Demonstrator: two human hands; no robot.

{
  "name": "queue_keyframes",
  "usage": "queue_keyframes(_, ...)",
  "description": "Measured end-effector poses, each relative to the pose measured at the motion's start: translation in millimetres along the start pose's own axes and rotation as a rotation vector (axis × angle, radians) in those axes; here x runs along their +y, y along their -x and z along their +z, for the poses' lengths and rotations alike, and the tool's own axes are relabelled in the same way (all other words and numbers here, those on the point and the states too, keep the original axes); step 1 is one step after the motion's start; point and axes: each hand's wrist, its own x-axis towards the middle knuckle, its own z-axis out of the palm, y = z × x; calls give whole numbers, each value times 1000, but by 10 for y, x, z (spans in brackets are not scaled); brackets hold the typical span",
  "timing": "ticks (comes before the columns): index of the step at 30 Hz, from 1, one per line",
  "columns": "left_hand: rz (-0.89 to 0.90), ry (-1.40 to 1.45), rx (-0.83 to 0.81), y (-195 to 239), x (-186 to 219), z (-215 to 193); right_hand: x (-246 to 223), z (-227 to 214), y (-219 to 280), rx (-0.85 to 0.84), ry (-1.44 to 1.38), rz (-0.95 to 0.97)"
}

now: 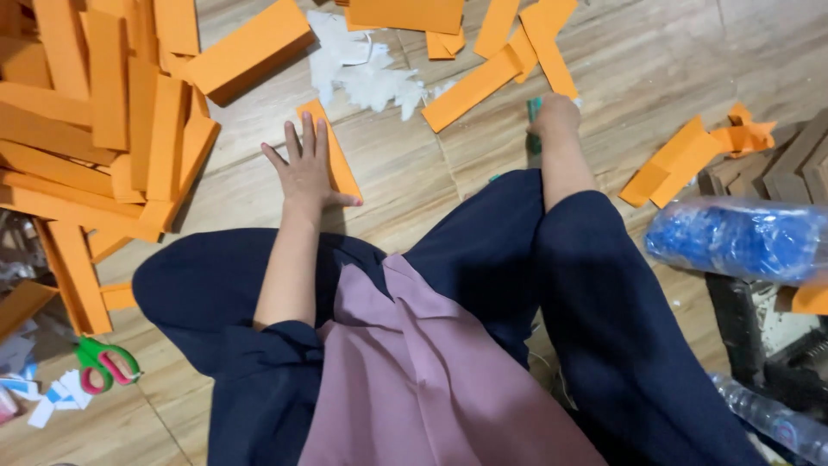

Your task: Stapling and folding long orange paper strips into smaller rectangular segments while sitting on the floor.

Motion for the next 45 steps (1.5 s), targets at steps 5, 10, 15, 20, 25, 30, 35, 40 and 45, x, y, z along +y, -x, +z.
queue_keyframes(5, -17, -21, -50, 146, 78, -291, -435, 92, -14, 146, 192, -165)
queue_keyframes(10, -2, -31, -52, 44, 52, -182, -1077, -505, 898, 77, -140, -355)
queue_keyframes(15, 3, -37, -50, -71, -2, -19, -1846, -417, 1591, 135, -186, -656)
queue_keyframes(20, -52, -116, -80, -179, -3, 154, -2307, 304, 1807, 409, 10, -1009)
queue_keyframes(25, -53, -68, -94, -127, 10, 60, -2239, 340, 1947, 663, 41, -997)
queue_keyframes(30, -66, -58, -88, -118, 23, 38, -2285, 533, 1821, 672, -56, -1068)
queue_keyframes(35, -77, -61, -78, -79, 39, 4, -2301, 615, 1811, 629, -86, -1094)
queue_keyframes(40, -75, -17, -63, -185, -20, 167, -2278, 513, 1867, 686, -50, -1126)
queue_keyframes(45, -65, 48, -44, 16, 33, -120, -2330, 464, 1700, 793, -1, -1155)
